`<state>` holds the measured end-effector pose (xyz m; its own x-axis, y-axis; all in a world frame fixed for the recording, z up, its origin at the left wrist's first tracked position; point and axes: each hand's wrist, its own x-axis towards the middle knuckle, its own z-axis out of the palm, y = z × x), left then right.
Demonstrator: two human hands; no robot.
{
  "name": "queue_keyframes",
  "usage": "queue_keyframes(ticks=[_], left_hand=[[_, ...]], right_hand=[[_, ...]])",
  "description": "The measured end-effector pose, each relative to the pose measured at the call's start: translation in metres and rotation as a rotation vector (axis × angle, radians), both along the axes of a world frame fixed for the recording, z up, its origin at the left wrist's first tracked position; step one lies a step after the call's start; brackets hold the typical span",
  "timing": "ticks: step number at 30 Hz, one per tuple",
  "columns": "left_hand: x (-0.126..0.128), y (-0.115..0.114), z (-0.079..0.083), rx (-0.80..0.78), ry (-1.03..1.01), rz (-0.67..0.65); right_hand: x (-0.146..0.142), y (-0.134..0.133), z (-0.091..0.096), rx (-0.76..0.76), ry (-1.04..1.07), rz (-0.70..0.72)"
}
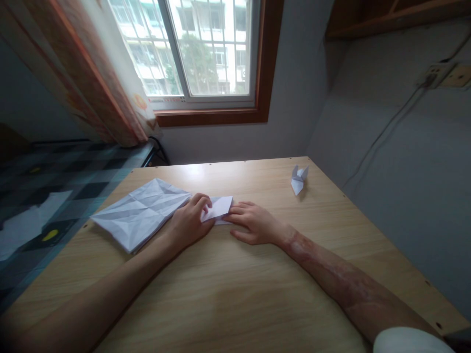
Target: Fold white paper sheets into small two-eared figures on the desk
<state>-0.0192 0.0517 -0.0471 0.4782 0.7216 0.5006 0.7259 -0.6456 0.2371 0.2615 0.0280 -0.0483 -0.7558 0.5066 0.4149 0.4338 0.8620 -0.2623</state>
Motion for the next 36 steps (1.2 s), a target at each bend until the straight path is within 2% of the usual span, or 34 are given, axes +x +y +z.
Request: queue_keyframes(ticks=[3, 8, 17, 23, 29, 32, 36], left_hand=[[-0.001, 0.0, 0.0, 0.013, 0.013, 0.029], [-0.001, -0.003, 0.002, 0.028, -0.076, 0.08], [0.0, -0.001, 0.002, 0.011, -0.165, 0.093], [0.0, 0.006, -0.002, -0.197, -0.326, 0.19], [-0.003, 0.019, -0.006, -0.456, -0.573, -0.011], [-0.001, 0.019, -0.001, -0.513, -0.575, -0.047], [0.003, 0.017, 0.012, -0.507, -0.475, 0.048]], right_hand=[[-0.001, -0.001, 0.001, 0.001, -0.001, 0.008], [-0.001, -0.002, 0.002, 0.009, -0.024, -0.006], [-0.001, -0.003, 0.002, 0.009, -0.045, 0.005], [-0.002, -0.004, 0.001, 0.034, -0.047, -0.025], [-0.002, -0.003, 0.001, 0.065, -0.035, -0.006], [-0.002, -0.003, 0.002, 0.054, -0.037, 0.017], [-0.003, -0.004, 0.003, 0.044, -0.038, 0.027]])
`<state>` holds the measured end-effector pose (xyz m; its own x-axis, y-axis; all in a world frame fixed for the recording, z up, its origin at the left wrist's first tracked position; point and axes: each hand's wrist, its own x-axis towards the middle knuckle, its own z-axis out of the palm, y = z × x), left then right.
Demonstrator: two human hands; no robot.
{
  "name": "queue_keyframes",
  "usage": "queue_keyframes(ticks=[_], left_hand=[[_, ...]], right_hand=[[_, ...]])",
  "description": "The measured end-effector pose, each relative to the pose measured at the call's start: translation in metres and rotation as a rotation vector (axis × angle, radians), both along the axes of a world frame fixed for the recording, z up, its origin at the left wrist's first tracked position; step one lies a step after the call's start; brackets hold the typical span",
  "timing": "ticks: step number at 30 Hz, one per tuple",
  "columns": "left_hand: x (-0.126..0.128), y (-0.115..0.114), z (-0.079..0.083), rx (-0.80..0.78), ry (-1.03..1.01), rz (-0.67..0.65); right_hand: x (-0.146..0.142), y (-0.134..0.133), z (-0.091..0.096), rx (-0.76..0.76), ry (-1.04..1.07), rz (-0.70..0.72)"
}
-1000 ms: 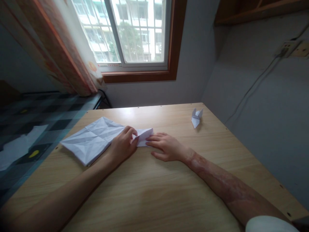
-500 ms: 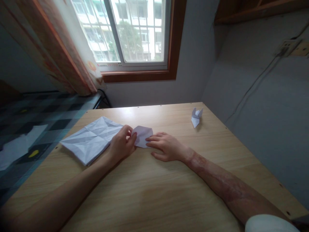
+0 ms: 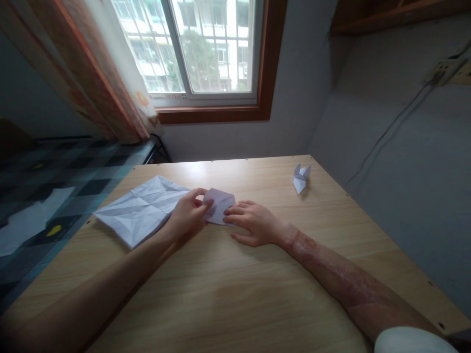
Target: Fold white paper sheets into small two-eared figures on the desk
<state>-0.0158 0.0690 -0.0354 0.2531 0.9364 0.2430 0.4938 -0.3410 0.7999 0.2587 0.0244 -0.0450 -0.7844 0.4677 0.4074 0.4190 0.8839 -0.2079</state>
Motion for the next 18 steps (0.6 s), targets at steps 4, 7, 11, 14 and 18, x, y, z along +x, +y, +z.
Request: queue_keyframes(ticks=[4, 7, 11, 14, 18], left_hand=[[0.0, 0.0, 0.015, 0.009, 0.156, 0.081], [-0.002, 0.0, 0.024, 0.033, 0.293, 0.133], [-0.004, 0.001, 0.033, 0.045, 0.406, 0.14], [-0.004, 0.001, 0.037, 0.061, 0.443, 0.124], [-0.004, 0.003, 0.037, 0.087, 0.461, 0.118]], right_hand=[[-0.001, -0.001, 0.002, -0.02, -0.01, 0.034], [-0.002, -0.002, 0.003, -0.039, -0.015, 0.047], [-0.001, -0.002, 0.003, -0.061, -0.003, 0.079], [-0.001, -0.002, 0.003, -0.077, 0.009, 0.098], [-0.002, -0.003, 0.005, -0.094, 0.013, 0.1]])
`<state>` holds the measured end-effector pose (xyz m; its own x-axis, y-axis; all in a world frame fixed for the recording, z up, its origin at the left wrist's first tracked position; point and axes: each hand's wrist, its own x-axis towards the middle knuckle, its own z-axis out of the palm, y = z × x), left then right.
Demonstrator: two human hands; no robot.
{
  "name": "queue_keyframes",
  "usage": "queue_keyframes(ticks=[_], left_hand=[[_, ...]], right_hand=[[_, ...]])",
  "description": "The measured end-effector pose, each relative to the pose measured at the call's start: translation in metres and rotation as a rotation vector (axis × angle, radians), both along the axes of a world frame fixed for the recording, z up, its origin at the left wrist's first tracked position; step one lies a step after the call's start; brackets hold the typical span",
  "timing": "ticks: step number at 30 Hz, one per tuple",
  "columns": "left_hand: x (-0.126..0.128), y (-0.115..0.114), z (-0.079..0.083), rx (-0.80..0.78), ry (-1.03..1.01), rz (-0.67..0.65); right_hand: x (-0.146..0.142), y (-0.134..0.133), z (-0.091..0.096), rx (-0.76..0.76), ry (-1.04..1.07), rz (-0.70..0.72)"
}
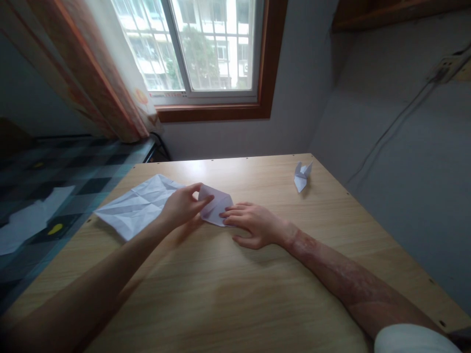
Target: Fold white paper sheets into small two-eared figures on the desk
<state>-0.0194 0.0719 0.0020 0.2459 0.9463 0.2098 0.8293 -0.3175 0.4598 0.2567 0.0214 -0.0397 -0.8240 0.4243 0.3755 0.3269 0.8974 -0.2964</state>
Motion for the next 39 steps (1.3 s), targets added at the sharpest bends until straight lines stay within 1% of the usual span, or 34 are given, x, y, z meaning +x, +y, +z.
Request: queue_keyframes(ticks=[7, 12, 14, 17, 23, 28, 31, 33, 36, 39], left_hand=[[-0.011, 0.013, -0.003, 0.065, -0.102, -0.042], [-0.019, 0.023, -0.008, -0.062, -0.323, -0.106], [-0.02, 0.024, -0.009, -0.079, -0.377, -0.123], [-0.02, 0.024, -0.009, -0.073, -0.408, -0.121], [-0.019, 0.023, -0.01, -0.081, -0.45, -0.064], [-0.019, 0.024, -0.013, -0.126, -0.561, -0.074], [-0.016, 0.024, -0.019, -0.144, -0.631, -0.069], [-0.012, 0.022, -0.026, -0.116, -0.68, -0.073], [-0.005, 0.016, -0.037, -0.093, -0.684, -0.107], [-0.002, 0.01, -0.047, -0.077, -0.654, -0.17]], right_hand=[[-0.001, -0.001, 0.001, -0.011, 0.011, -0.001], [0.0, 0.0, 0.0, 0.014, 0.014, -0.012], [-0.001, 0.0, -0.001, 0.026, 0.021, -0.011], [0.0, 0.0, -0.003, 0.05, 0.009, -0.007], [0.0, -0.002, -0.006, 0.091, 0.025, -0.074], [0.001, -0.002, -0.007, 0.114, 0.018, -0.046], [0.001, -0.001, -0.008, 0.088, -0.003, -0.027], [0.0, -0.001, -0.008, 0.08, -0.008, -0.024], [0.0, -0.002, -0.006, 0.066, -0.002, -0.003], [-0.001, -0.004, -0.003, 0.029, 0.016, 0.016]])
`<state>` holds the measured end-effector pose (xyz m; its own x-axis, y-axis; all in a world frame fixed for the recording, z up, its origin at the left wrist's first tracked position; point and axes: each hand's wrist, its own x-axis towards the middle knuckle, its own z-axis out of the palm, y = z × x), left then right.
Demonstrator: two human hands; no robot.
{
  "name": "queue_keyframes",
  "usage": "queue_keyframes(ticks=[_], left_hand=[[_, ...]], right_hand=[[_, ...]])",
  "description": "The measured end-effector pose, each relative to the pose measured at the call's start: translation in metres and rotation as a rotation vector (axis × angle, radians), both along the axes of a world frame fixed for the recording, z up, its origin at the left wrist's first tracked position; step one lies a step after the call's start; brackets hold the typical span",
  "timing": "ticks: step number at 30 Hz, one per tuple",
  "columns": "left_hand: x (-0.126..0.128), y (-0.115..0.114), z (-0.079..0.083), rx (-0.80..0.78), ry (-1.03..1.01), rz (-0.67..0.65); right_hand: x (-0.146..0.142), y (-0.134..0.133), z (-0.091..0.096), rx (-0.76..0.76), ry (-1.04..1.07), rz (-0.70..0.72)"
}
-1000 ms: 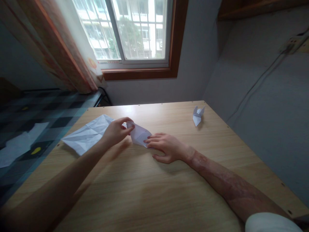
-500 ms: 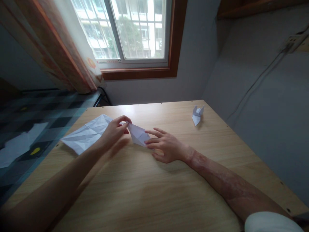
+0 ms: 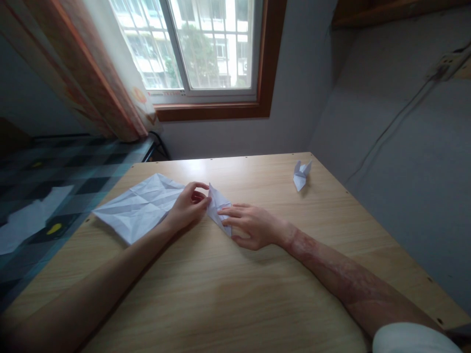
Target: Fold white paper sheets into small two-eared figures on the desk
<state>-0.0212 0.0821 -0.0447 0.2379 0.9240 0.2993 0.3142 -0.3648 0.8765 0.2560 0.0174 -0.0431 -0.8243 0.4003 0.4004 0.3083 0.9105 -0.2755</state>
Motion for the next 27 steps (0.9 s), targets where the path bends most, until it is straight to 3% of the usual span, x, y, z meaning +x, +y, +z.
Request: queue_keyframes(ticks=[7, 12, 19, 27], left_hand=[[0.0, -0.002, -0.011, 0.161, 0.149, -0.066], [0.0, -0.004, -0.009, 0.223, 0.254, -0.127], [0.003, -0.01, 0.001, 0.298, 0.368, -0.21], [0.001, -0.01, -0.007, 0.275, 0.366, -0.35]], right_hand=[[0.002, -0.001, 0.0, -0.132, 0.073, -0.004], [0.004, 0.001, -0.001, -0.206, 0.141, -0.051], [-0.002, 0.004, -0.005, -0.124, 0.198, -0.17], [0.002, 0.011, -0.014, -0.069, 0.065, -0.301]])
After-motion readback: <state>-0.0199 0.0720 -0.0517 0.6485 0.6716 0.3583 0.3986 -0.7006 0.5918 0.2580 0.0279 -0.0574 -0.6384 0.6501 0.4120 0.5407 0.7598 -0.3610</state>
